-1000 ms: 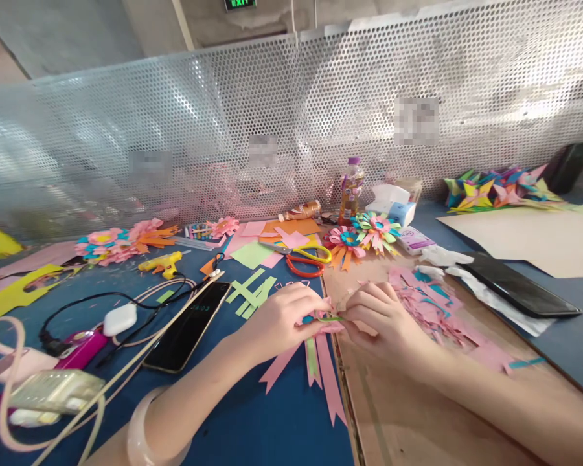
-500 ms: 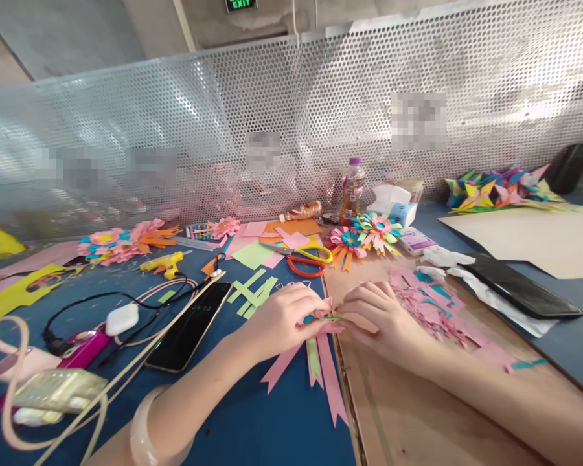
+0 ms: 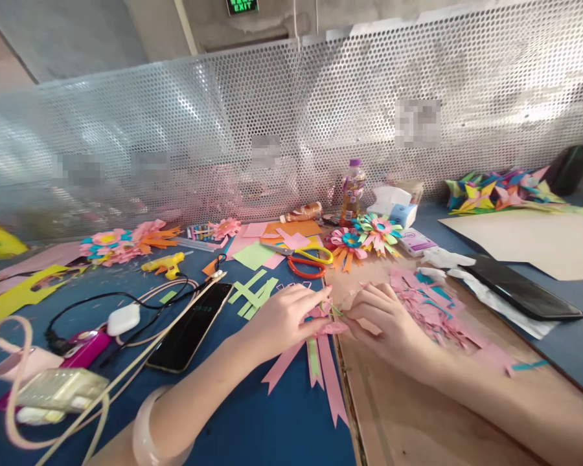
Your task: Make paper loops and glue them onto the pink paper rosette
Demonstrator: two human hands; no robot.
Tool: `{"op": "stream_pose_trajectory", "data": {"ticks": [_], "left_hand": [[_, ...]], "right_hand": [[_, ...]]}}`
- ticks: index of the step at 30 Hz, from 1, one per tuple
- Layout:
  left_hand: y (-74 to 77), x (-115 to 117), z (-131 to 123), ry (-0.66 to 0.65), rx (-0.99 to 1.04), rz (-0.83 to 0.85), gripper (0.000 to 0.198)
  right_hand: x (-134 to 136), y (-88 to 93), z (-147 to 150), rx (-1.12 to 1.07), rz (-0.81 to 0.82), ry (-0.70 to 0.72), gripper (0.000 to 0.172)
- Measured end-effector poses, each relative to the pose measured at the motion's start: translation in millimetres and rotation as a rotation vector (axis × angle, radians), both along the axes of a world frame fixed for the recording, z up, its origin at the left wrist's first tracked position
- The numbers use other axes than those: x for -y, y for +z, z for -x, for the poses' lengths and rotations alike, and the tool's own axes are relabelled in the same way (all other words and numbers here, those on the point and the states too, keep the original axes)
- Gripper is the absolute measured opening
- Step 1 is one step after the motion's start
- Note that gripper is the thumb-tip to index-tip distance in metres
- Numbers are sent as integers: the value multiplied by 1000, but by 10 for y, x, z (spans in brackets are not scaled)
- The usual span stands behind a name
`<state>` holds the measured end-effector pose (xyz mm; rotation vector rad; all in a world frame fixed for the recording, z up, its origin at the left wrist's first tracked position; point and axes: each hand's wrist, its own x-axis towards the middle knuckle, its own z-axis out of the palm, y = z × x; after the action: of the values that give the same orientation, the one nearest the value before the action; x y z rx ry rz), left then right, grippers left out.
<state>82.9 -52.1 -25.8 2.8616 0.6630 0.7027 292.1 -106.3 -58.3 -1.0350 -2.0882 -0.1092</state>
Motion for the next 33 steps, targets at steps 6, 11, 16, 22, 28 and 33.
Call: {"op": "stream_pose_trajectory", "data": {"ticks": [6,11,16,22,28,33], "left_hand": [[-30,40,-14,-7,-21,-49,50],[-41,47,-48,-22,-50,-136,46],[-42,56,-61,-30,-65,-211,43],[-6,48,-33,23,-73,-124,44],[26,65,-31,38,-7,33,51],[140,102,-43,135,166,642,39]], "right_hand": [[13,6,9,-23,15,11,15],[27,3,12,-32,54,28,15],[28,-1,16,-39,62,29,15],[31,26,34,-51,32,8,15],[34,21,32,-64,32,22,15],[43,-18,-2,-22,4,54,13]]}}
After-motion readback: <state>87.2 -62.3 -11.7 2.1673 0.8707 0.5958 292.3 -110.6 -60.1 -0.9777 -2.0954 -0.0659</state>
